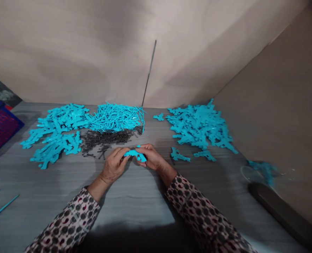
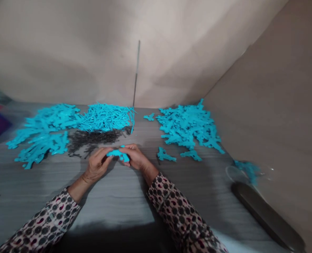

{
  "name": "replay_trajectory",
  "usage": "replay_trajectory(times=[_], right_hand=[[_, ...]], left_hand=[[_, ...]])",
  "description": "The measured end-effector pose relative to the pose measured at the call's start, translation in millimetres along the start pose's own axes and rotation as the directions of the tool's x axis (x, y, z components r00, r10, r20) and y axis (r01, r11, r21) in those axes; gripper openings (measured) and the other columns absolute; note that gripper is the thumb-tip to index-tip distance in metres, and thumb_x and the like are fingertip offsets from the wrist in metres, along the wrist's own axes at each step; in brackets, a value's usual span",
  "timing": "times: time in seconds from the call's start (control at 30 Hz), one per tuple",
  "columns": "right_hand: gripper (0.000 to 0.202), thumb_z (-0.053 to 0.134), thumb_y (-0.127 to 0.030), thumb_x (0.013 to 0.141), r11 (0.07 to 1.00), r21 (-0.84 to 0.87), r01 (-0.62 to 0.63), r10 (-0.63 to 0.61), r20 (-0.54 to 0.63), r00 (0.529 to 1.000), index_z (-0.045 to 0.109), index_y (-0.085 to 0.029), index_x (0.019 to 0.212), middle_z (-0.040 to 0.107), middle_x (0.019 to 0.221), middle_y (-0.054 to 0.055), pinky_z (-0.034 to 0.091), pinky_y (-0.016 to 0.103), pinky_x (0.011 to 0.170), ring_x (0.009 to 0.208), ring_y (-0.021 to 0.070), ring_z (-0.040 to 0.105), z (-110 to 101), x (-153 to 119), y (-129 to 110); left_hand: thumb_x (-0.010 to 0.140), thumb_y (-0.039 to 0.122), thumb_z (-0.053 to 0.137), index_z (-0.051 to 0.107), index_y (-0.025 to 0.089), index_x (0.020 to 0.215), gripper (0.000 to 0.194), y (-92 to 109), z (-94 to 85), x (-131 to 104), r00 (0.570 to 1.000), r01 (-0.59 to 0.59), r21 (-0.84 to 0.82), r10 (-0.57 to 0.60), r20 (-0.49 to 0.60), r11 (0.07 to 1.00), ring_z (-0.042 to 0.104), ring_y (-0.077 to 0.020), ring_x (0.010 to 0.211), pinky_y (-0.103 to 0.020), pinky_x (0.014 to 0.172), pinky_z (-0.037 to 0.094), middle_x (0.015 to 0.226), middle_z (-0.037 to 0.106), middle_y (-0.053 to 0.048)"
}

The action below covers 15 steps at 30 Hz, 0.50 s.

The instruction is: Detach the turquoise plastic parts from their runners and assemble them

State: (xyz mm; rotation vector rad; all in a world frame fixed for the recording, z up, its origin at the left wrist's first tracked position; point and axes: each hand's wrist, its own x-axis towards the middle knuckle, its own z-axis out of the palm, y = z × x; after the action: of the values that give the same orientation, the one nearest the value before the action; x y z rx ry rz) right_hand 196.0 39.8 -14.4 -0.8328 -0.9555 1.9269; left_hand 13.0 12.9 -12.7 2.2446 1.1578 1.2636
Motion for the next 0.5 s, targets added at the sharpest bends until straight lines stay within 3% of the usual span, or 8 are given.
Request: replay_trajectory(times=[0.13,0.23,0.37,0.5], right_hand=[[0.043,0.069,-0.055,0.076,0.999,0.029,0.046,-0.046,-0.003,0.999,0.057,-0.017,0.063,0.047,0.042,-0.004,0.030,0.019,0.029,0.033,0.0079,0.039,-3.5,1.7,5.6],[0.046,0.068,-0.061,0.076,0.986,0.084,0.142,-0.139,-0.041,0.989,0.063,-0.017,0.088,0.059,0.062,0.000,0.038,0.019,0.034,0.048,0.0118,0.054,-6.1,1.3,7.1],[0.058,0.080,-0.049,0.067,0.979,0.013,0.202,-0.203,0.049,0.978,0.062,-0.021,0.115,0.066,0.093,0.006,0.052,0.023,0.052,0.081,0.0182,0.063,-7.5,-1.6,6.9],[0.052,0.087,-0.035,0.059,0.972,-0.113,0.205,-0.203,0.033,0.979,0.066,-0.020,0.104,0.068,0.086,0.004,0.051,0.023,0.052,0.073,0.0163,0.061,-10.4,-0.9,11.5]], left_hand=[[0.094,0.026,0.048,0.064,0.018,0.105,0.021,-0.5,-0.5,-0.6,1.000,0.027,0.055,-0.027,-0.006,0.998,0.066,-0.0179,0.083,-0.028,0.078,0.052,0.092,0.071,-0.009],[0.093,0.029,0.047,0.064,0.018,0.101,0.022,0.8,-1.6,-0.5,0.995,0.102,0.039,-0.102,-0.011,0.994,0.065,-0.0176,0.080,-0.027,0.075,0.050,0.089,0.070,-0.008],[0.092,0.037,0.048,0.064,0.017,0.090,0.026,-2.3,-2.4,0.3,0.961,0.274,-0.068,-0.271,0.046,0.959,0.055,-0.0138,0.059,-0.023,0.058,0.042,0.066,0.061,-0.001],[0.092,0.041,0.047,0.064,0.016,0.081,0.032,-7.3,-1.5,0.6,0.922,0.377,-0.188,-0.349,0.167,0.907,0.043,-0.0107,0.048,-0.022,0.050,0.032,0.051,0.048,0.005]])
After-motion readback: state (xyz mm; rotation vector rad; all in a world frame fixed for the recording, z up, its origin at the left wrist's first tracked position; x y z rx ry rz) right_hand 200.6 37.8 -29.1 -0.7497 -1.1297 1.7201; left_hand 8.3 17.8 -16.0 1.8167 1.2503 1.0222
